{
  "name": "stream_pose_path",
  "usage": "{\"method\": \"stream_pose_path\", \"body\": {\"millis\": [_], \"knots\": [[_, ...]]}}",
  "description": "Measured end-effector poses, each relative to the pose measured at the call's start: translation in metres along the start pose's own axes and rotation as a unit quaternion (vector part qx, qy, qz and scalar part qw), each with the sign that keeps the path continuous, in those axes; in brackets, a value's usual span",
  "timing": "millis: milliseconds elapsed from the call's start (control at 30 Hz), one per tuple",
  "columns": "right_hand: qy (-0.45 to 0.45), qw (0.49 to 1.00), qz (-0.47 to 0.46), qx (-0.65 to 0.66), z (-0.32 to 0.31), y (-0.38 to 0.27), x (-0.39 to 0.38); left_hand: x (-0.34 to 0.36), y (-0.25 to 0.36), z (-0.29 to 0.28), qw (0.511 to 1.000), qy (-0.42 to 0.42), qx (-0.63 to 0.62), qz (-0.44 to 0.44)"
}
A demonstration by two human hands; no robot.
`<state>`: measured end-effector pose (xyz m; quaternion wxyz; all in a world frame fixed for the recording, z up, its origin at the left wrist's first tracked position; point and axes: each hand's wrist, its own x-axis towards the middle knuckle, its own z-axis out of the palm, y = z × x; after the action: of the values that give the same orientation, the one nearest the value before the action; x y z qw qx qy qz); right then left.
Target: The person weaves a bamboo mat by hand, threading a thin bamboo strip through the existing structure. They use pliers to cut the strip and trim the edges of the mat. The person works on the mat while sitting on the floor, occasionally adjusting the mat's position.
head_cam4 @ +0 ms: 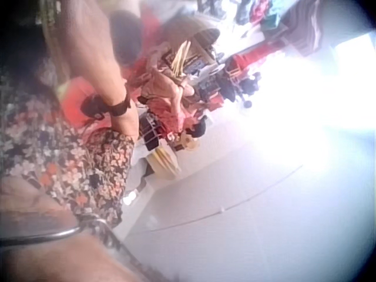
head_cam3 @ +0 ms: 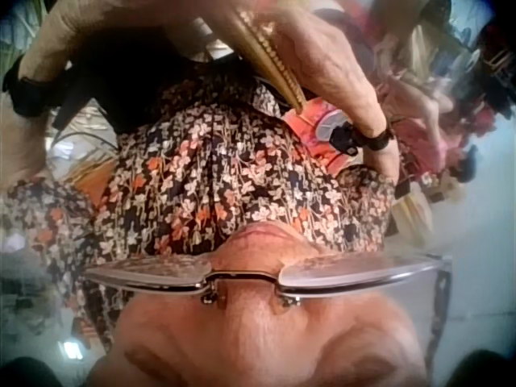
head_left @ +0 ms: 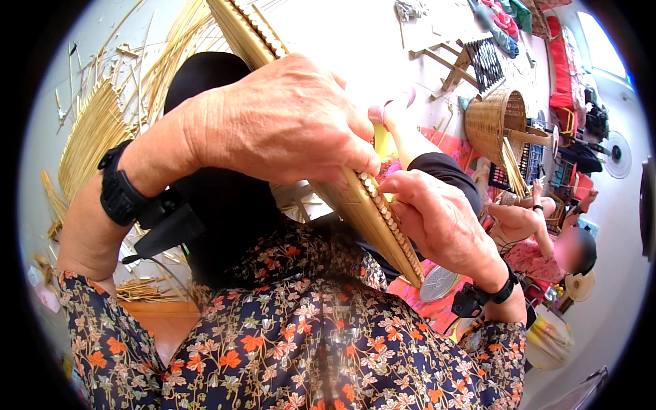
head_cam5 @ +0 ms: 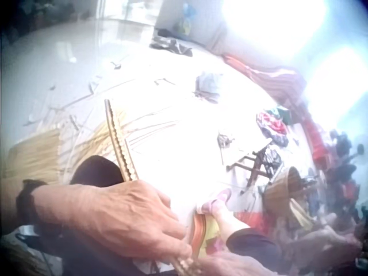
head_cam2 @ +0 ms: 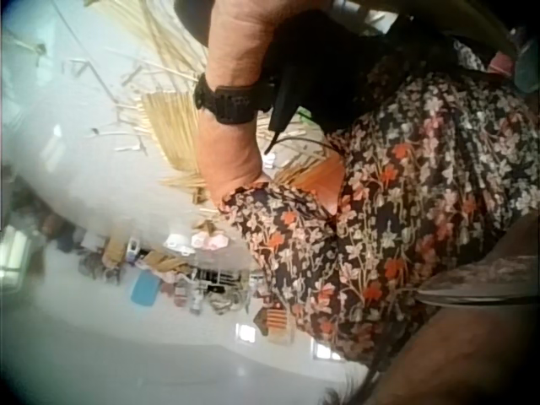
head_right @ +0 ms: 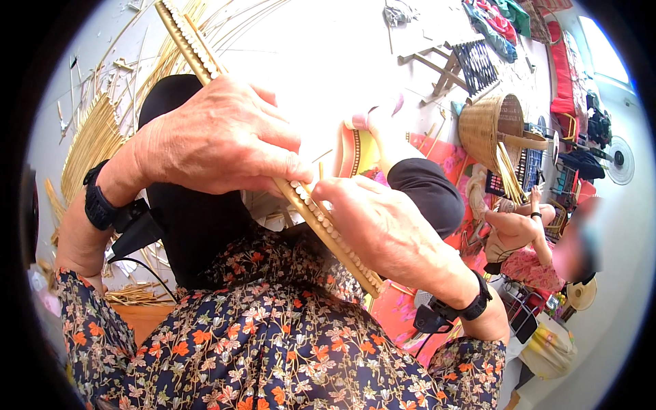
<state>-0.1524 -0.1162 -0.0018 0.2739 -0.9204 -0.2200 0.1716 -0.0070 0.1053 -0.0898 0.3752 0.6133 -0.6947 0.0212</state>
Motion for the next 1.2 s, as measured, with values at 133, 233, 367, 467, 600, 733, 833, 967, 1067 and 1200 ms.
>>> {"method": "stream_pose_path", "body": {"millis": [133, 233, 367, 467, 600, 733, 833, 967, 1067, 1200], "knots": [[-0.006, 0.999, -0.018, -0.027, 0.001, -0.002, 0.007, -0.002, -0.001, -0.002, 1.0, 0.004, -0.004, 0.001], [-0.097, 0.987, 0.125, 0.003, -0.019, -0.025, 0.014, -0.002, 0.004, -0.005, 0.998, -0.016, -0.032, -0.043], [0.016, 0.998, 0.064, -0.022, 0.005, -0.017, 0.003, 0.0, 0.005, -0.008, 0.999, -0.013, -0.017, -0.049], [0.022, 0.994, 0.104, -0.019, 0.013, -0.02, 0.003, -0.001, 0.005, -0.004, 0.999, -0.016, -0.022, -0.048], [0.072, 0.995, 0.063, -0.042, 0.023, -0.017, 0.0, -0.002, 0.004, -0.004, 0.999, -0.002, -0.019, -0.043], [0.107, 0.989, -0.021, -0.1, 0.03, -0.014, 0.005, -0.001, 0.004, -0.006, 0.999, -0.022, -0.012, -0.04], [0.096, 0.985, -0.049, -0.136, 0.029, -0.01, 0.008, -0.002, -0.001, 0.001, 0.999, 0.034, -0.004, 0.005], [0.083, 0.987, 0.008, -0.135, 0.025, -0.008, 0.003, 0.004, -0.003, -0.003, 1.0, 0.025, 0.015, -0.006], [0.085, 0.984, 0.049, -0.152, 0.009, -0.015, 0.001, 0.006, -0.008, -0.01, 0.998, 0.012, 0.051, -0.019], [0.284, 0.929, -0.102, -0.215, -0.027, -0.022, -0.01, -0.011, -0.009, -0.036, 0.991, 0.051, 0.057, -0.113]]}}
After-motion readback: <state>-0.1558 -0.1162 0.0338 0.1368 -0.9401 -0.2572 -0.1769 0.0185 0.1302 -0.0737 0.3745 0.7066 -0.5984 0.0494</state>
